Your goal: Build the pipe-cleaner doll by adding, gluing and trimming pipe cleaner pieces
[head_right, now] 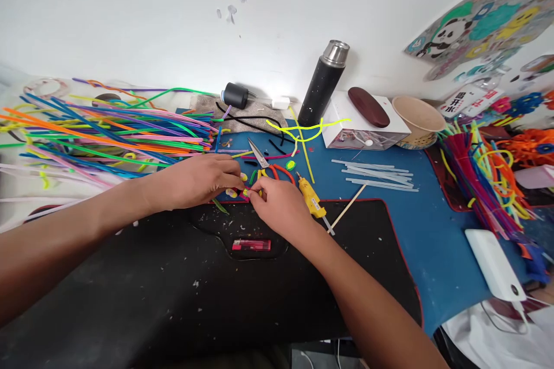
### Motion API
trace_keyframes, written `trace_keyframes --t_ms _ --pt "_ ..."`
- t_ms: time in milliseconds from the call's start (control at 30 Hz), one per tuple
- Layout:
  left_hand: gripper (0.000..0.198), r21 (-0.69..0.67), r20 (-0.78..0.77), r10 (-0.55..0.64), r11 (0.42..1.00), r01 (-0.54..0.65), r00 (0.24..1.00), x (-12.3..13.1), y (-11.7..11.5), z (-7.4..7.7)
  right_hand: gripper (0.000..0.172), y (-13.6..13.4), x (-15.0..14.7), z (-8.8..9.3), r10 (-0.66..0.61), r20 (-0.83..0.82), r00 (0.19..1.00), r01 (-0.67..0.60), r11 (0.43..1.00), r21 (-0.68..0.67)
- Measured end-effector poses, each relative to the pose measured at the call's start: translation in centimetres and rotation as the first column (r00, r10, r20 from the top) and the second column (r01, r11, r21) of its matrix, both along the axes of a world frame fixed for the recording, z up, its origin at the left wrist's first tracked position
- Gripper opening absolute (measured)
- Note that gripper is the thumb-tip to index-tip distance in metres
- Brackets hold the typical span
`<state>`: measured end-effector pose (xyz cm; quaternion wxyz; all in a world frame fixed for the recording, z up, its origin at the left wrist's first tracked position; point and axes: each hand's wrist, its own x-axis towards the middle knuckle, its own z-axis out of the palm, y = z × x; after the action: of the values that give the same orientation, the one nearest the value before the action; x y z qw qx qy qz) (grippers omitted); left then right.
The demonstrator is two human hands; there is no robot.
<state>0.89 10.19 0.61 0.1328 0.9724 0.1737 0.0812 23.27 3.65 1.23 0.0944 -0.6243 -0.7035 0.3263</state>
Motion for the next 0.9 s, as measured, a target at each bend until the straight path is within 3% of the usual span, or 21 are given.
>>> trace_keyframes --t_ms 267,567,900 --pt "0.024 0.05 0.015 -0.016 0.999 0.015 1.0 0.2 0.3 -0.4 0.013 0.5 -0.4 0.3 0.042 0.098 0.994 -0.042 0.999 0.0" --pt "0.021 0.063 0.016 -0.009 0.998 0.008 1.0 0.3 0.2 -0.5 0.015 0.8 -0.3 0.7 0.113 0.198 0.974 -0.121 0.992 0.026" --pt "0.022 0.096 -0.03 -0.014 0.995 0.017 0.999 0.3 0.1 -0.5 0.015 1.1 -0.7 0.4 0.115 0.229 0.967 -0.127 0.991 0.04"
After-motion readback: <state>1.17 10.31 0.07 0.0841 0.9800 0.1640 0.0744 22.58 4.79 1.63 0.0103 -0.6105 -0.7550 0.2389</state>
